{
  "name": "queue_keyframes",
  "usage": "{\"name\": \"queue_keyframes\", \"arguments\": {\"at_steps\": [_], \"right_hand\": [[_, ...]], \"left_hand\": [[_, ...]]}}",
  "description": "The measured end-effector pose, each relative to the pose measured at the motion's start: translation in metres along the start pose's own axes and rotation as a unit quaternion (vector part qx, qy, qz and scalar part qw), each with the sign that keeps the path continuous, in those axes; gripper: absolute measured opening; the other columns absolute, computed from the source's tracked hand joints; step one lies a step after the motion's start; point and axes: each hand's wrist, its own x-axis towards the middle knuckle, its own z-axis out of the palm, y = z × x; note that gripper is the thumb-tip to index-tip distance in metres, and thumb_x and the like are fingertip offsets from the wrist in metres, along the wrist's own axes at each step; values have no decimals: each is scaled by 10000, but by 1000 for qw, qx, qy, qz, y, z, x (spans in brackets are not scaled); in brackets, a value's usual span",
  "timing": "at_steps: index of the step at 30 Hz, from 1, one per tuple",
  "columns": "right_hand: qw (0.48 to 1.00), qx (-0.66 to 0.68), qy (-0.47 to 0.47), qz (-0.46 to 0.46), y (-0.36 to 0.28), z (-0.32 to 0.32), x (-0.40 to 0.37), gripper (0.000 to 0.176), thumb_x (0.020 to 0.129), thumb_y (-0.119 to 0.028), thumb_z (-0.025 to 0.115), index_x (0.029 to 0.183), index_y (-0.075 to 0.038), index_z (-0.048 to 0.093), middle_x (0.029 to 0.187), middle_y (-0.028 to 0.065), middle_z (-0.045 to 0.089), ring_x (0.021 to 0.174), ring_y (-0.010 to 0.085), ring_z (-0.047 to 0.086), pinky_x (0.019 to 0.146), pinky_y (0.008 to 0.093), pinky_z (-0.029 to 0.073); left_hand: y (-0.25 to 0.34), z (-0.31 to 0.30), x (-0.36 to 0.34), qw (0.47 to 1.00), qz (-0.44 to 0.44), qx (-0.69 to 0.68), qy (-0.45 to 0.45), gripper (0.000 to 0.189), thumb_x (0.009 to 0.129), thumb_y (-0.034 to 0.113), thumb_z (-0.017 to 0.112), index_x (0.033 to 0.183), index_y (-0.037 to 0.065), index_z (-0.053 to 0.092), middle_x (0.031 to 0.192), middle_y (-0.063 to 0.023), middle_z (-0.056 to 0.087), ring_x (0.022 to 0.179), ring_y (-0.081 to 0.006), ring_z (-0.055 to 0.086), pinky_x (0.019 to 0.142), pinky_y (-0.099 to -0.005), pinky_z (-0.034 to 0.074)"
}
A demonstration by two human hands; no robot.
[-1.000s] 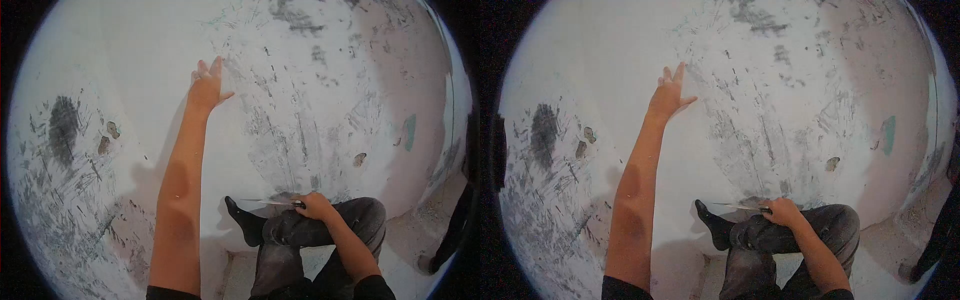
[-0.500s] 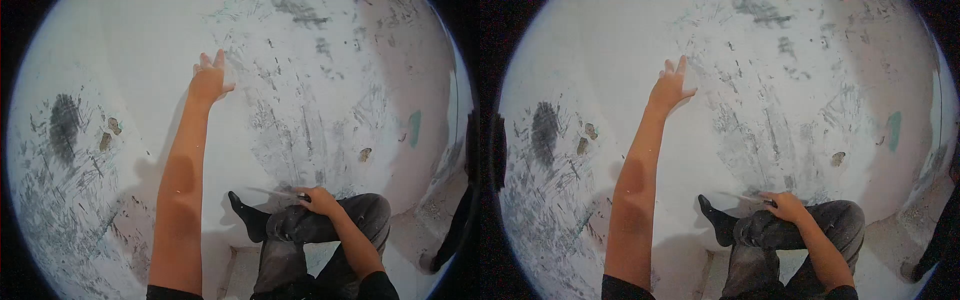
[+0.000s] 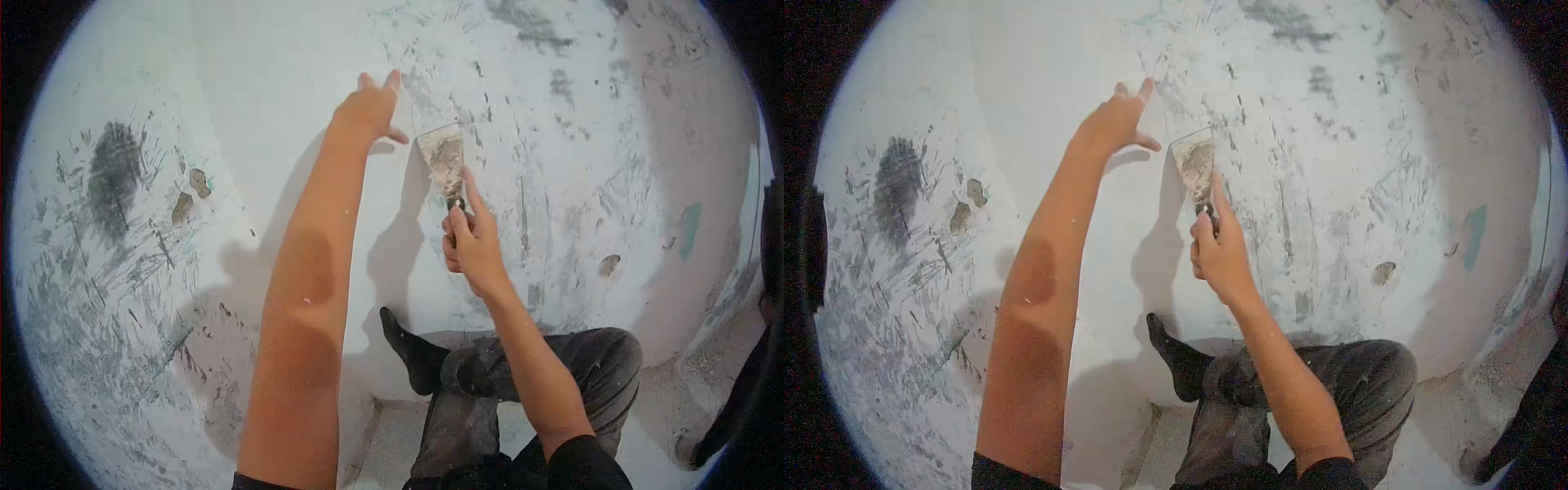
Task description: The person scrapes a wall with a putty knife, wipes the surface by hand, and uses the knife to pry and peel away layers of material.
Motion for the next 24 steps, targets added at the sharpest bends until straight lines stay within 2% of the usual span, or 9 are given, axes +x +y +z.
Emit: {"name": "queue_keyframes", "arguments": {"at_steps": [2,4,7,15,17,18,19,21,24], "right_hand": [[1000,-17,7,-20,6,6,8,665,1011,-76,380,1606,-159,96,680,-46,373,459,41,313,365,234,292],[1000,1,16,-20,8,13,7,660,1011,-77,379,1605,-151,101,682,-45,375,459,39,316,364,232,295],[999,17,30,-11,9,16,6,655,1011,-78,377,1604,-148,109,688,-42,380,459,37,323,363,226,301],[999,17,33,-6,14,16,6,643,1006,-79,375,1601,-144,140,684,-28,404,462,49,349,370,240,331],[997,-14,58,-53,22,20,14,638,1001,-69,376,1598,-131,159,672,-23,410,458,60,358,376,254,339],[997,3,59,-52,28,24,14,652,1028,-88,396,1607,-220,126,687,-43,368,481,35,314,381,222,239],[997,3,60,-51,29,24,12,652,1028,-88,396,1607,-220,126,687,-43,368,481,35,314,381,222,239],[994,-11,78,-70,28,26,9,635,1001,-64,374,1597,-128,166,658,-25,411,464,59,360,378,255,340],[996,13,85,-35,14,27,12,638,1007,-67,362,1601,-133,139,668,-28,407,456,50,348,367,246,337]], "left_hand": [[7,9,-7,1000,-12,-3,7,1275,552,453,926,1558,73,241,1390,-460,375,1256,-495,514,988,-484,507],[12,16,-12,993,4,21,113,1266,571,497,905,1557,66,238,1391,-477,350,1164,-536,564,954,-466,533],[22,14,-15,994,-32,22,99,1242,595,532,880,1558,72,244,1407,-472,335,1140,-554,570,954,-465,533],[11,23,-8,993,-22,15,112,1183,657,575,832,1562,90,245,1422,-457,332,1131,-542,582,955,-466,532],[15,18,-6,994,-14,20,104,1175,663,578,828,1563,97,246,1426,-456,326,1130,-544,582,955,-466,532],[16,18,-9,995,-16,9,96,1183,654,584,830,1564,103,246,1428,-454,325,1148,-547,569,954,-470,533],[14,18,-9,995,-22,-1,93,1191,645,589,832,1564,109,247,1430,-452,323,1167,-549,556,952,-473,533],[13,24,-10,994,-28,4,104,1208,630,598,834,1566,112,244,1428,-450,328,1175,-551,549,946,-477,536],[13,27,-9,992,-28,10,124,1230,608,611,833,1566,116,243,1427,-445,336,1180,-554,544,929,-486,544]]}}
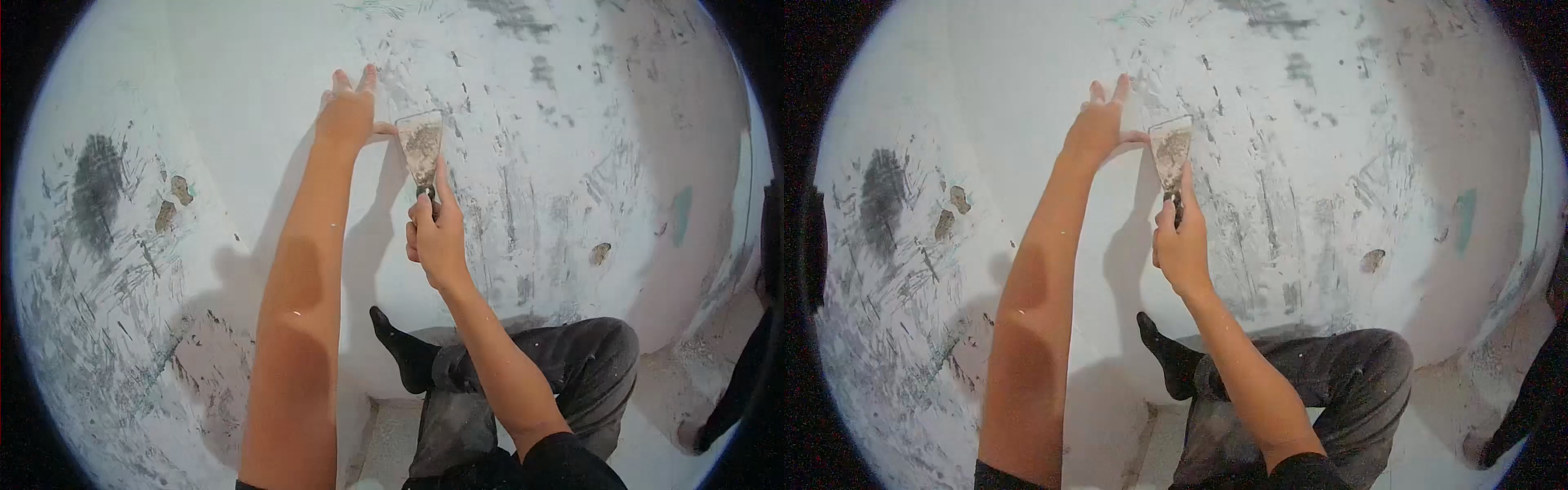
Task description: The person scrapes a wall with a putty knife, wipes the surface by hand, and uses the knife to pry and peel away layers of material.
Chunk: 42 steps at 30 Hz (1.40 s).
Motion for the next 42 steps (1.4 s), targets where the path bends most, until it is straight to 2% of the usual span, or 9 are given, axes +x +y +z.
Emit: {"name": "queue_keyframes", "arguments": {"at_steps": [6,9,11,12,21,28,31,35,42], "right_hand": [[999,-5,-33,13,4,-6,-2,645,1008,-69,374,1602,-133,130,682,-29,413,448,49,343,360,242,342],[999,26,-26,-19,6,1,8,647,1028,-90,392,1606,-189,118,693,-40,376,462,34,307,358,226,246],[999,29,-30,0,8,2,-4,640,1005,-61,372,1599,-123,141,679,-28,415,442,48,340,365,245,345],[1000,4,-31,-3,8,1,-11,638,1006,-65,375,1598,-117,143,690,-24,425,446,48,349,366,243,343],[999,27,-19,11,-11,-2,-7,650,1005,-71,386,1601,-143,138,687,-26,411,465,45,352,369,237,335],[999,0,-24,-22,-19,9,14,642,1002,-70,374,1600,-137,148,683,-20,402,446,61,336,364,248,346],[999,-16,-36,-28,-16,-1,-10,634,999,-63,364,1597,-138,166,696,-13,410,433,66,326,361,252,350],[999,-43,-19,7,-13,-1,3,640,992,-47,367,1595,-137,172,712,5,442,436,73,359,369,257,362],[998,-44,-36,7,-32,-3,-12,625,1003,-64,386,1592,-128,186,768,18,476,493,76,406,423,253,413]], "left_hand": [[4,-3,-2,1000,-12,-7,4,1236,567,620,843,1550,111,294,1406,-433,382,1200,-531,543,972,-467,508],[3,0,2,1000,-9,-5,25,1257,531,621,859,1537,85,329,1374,-436,421,1210,-487,555,1022,-445,468],[1,-2,-2,999,-18,-29,-6,1245,546,620,855,1542,97,321,1391,-433,401,1209,-495,553,1017,-453,471],[-4,3,-3,999,9,-33,6,1191,632,620,821,1569,160,248,1473,-409,293,1229,-547,504,960,-506,521],[-5,5,1,998,-22,-61,11,1173,602,675,809,1546,174,325,1460,-382,362,1232,-568,498,1004,-506,493],[-14,-7,7,995,-27,-88,-32,1165,587,694,804,1533,181,358,1477,-377,341,1203,-537,538,955,-484,531],[-20,-10,1,997,15,-53,-62,1156,675,758,709,1569,180,258,1483,-404,296,1187,-508,561,990,-491,503],[-16,-13,6,997,25,-48,-47,1069,664,630,803,1522,160,372,1396,-383,418,1141,-492,597,929,-476,546],[-21,-8,5,996,5,-49,-74,858,825,395,765,1544,226,329,1493,-391,291,1159,-441,610,975,-444,530]]}}
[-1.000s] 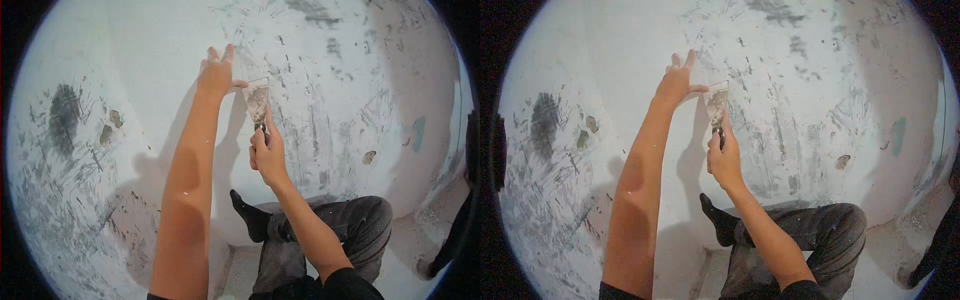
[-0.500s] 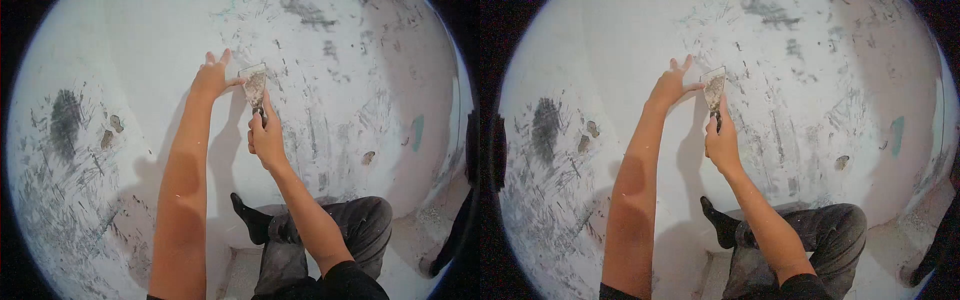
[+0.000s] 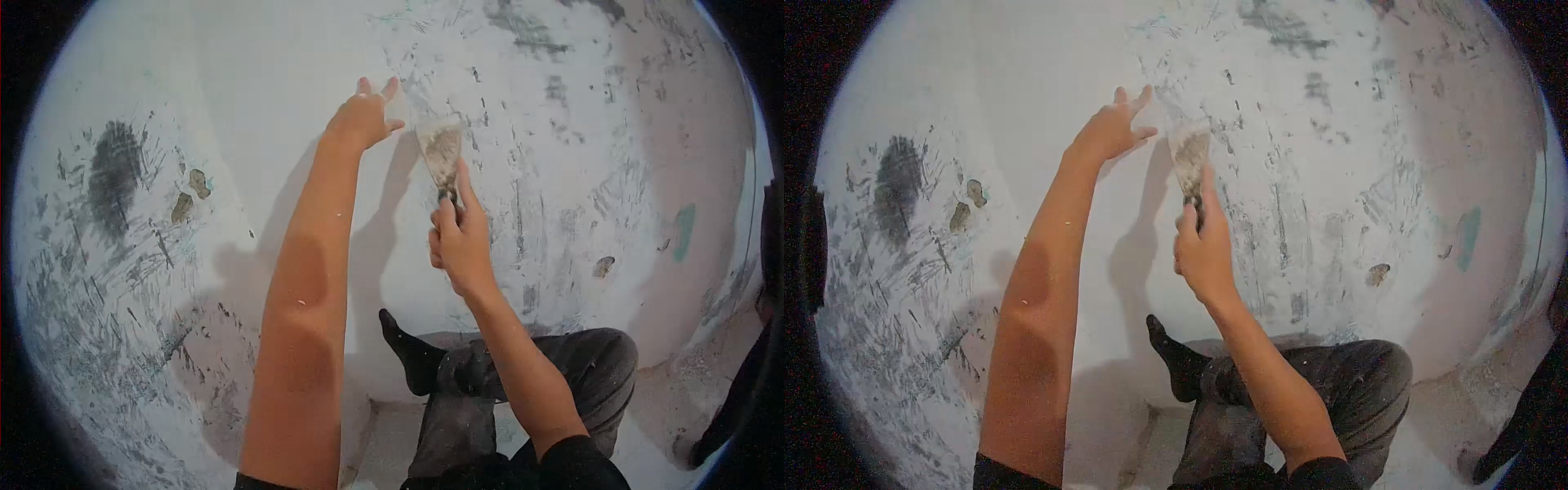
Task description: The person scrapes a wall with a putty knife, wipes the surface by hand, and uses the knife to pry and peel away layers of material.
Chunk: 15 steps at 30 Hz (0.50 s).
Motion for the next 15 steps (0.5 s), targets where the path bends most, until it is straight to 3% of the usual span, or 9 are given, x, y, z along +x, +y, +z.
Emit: {"name": "queue_keyframes", "arguments": {"at_steps": [1,5,7,9,10,11,13,14,15], "right_hand": [[1000,-3,-4,-7,2,-7,-6,625,1003,-64,386,1592,-128,186,768,18,476,493,76,406,423,253,413],[979,-173,26,-109,17,-44,-7,577,992,-40,414,1557,-109,317,928,54,556,697,115,479,660,267,455],[961,-240,21,-140,13,-62,-6,564,985,-28,424,1541,-102,360,985,62,578,769,130,489,740,277,448],[934,-313,9,-171,-2,-76,-7,561,972,-9,443,1524,-90,390,1031,66,609,883,155,510,838,306,428],[902,-358,3,-240,-4,-85,-2,596,964,-17,492,1540,-113,369,1012,76,623,808,134,549,756,287,468],[899,-366,-7,-242,-18,-88,-5,596,964,-17,492,1540,-113,369,1012,76,623,808,134,549,756,287,468],[951,-284,1,-120,-48,-90,-18,642,941,-16,556,1544,-131,367,971,88,634,678,107,561,589,260,480],[946,-284,16,-155,-46,-96,-20,696,917,-2,595,1551,-152,352,901,80,628,554,70,513,447,234,426],[943,-303,13,-136,-49,-106,-26,718,902,17,614,1549,-152,352,864,66,623,567,65,530,451,229,440]], "left_hand": [[-1,-2,4,1000,0,6,-3,830,846,344,752,1548,249,320,1511,-380,269,1172,-429,606,988,-438,523],[3,-13,3,999,-19,-1,-27,829,843,258,746,1550,277,313,1523,-353,279,1213,-425,581,1000,-435,517],[3,-13,-1,999,-14,-22,-38,806,859,86,667,1549,302,312,1531,-328,294,1224,-418,578,1000,-432,518],[7,-11,0,999,-32,-19,-40,818,848,17,622,1549,305,312,1545,-315,281,1229,-414,576,999,-429,519],[9,-11,1,998,-44,-11,-41,840,838,-52,577,1549,308,312,1558,-302,268,1235,-411,574,998,-426,521],[12,-16,-2,998,-53,-19,-38,840,838,-52,577,1549,308,312,1558,-302,268,1235,-411,574,998,-426,521],[17,-24,-6,995,-70,-38,-66,842,836,-104,504,1545,311,322,1581,-273,247,1283,-406,536,1019,-435,506],[17,-22,-6,994,-78,-45,-66,842,836,-104,504,1545,311,322,1581,-273,247,1283,-406,536,1019,-435,506],[16,-20,-6,995,-73,-48,-55,827,842,-88,508,1543,311,328,1584,-270,243,1302,-406,516,1024,-449,498]]}}
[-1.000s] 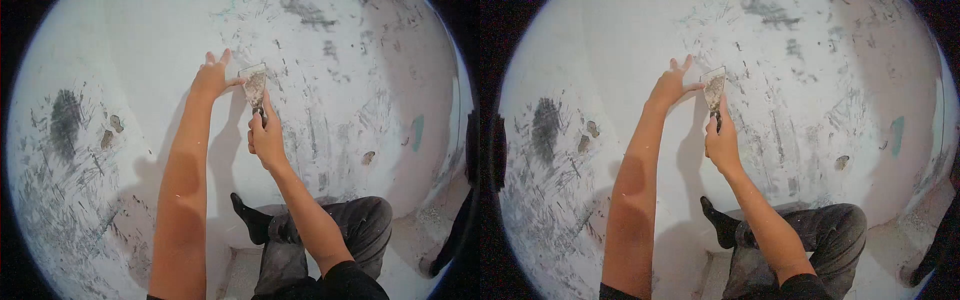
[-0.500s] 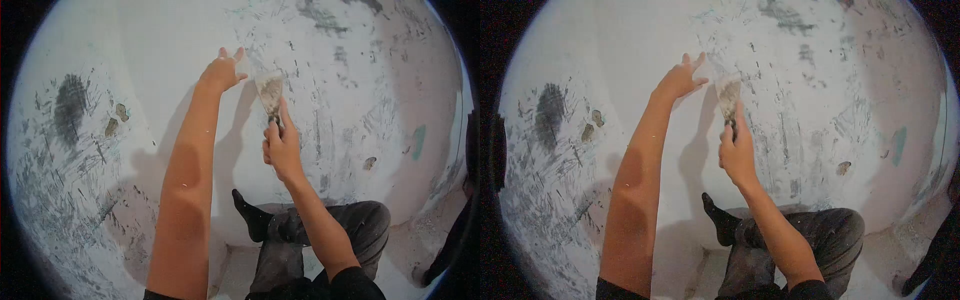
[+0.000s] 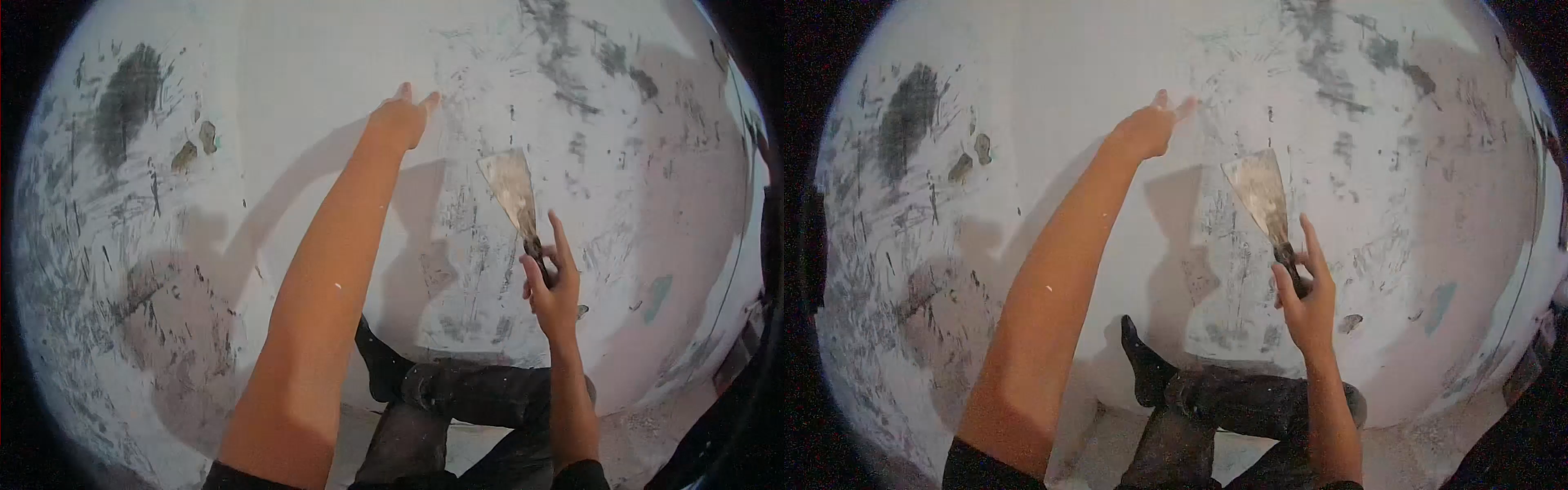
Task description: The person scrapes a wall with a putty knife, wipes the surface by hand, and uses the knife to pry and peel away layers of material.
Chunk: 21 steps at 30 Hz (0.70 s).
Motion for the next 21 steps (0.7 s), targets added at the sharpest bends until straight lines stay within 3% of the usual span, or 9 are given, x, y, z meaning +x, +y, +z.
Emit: {"name": "queue_keyframes", "arguments": {"at_steps": [2,4,5,7,11,14,16,18,21], "right_hand": [[998,-37,-21,51,22,-23,-27,724,885,26,642,1536,-142,371,866,65,628,560,62,539,461,224,449],[987,-80,-63,127,54,-50,-69,725,864,21,685,1514,-132,402,807,49,634,587,74,550,498,230,456],[987,-83,-67,119,83,-62,-98,706,857,13,702,1494,-131,434,754,41,625,607,90,563,527,242,466],[974,-174,-104,105,102,-81,-136,634,844,-11,734,1428,-126,516,670,48,611,652,125,596,592,272,492],[929,-305,-160,135,89,-87,-144,461,845,-50,751,1289,-103,638,684,110,633,675,184,638,661,324,527],[963,-207,-73,155,95,-80,-140,408,851,-84,750,1248,-99,660,698,131,642,637,202,622,632,341,508],[962,-225,-81,133,94,-81,-139,394,862,-108,740,1247,-96,656,685,134,634,611,214,612,615,344,499],[923,-298,-173,169,80,-80,-136,390,867,-120,736,1247,-92,654,686,142,643,604,210,616,618,341,504],[941,-261,-160,142,84,-80,-141,386,866,-107,731,1245,-92,659,700,145,662,594,216,623,618,339,508]], "left_hand": [[-2,11,3,1000,-3,-10,8,812,849,-73,513,1541,311,334,1586,-267,238,1321,-405,495,1029,-463,489],[-5,24,12,998,14,5,54,725,895,74,593,1534,315,350,1580,-263,255,1320,-435,480,1032,-480,474],[-4,24,10,998,5,3,62,725,895,74,593,1534,315,350,1580,-263,255,1320,-435,480,1032,-480,474],[1,23,2,994,17,16,104,800,841,276,737,1538,259,345,1515,-314,327,1221,-475,551,1000,-469,503],[5,39,0,985,3,-24,172,727,868,396,718,1505,228,409,1473,-285,377,1217,-466,530,1017,-464,487],[11,52,-2,980,-16,-34,196,734,875,441,702,1512,248,393,1517,-278,327,1260,-473,497,1034,-464,476],[13,59,2,976,-26,1,216,762,868,478,697,1523,272,367,1543,-263,306,1277,-483,483,1025,-491,483],[13,59,-2,976,-33,14,217,776,863,526,679,1528,298,348,1546,-246,325,1297,-484,469,988,-514,506],[12,57,-5,970,-31,55,235,746,864,562,652,1513,316,377,1539,-234,346,1292,-470,483,940,-554,523]]}}
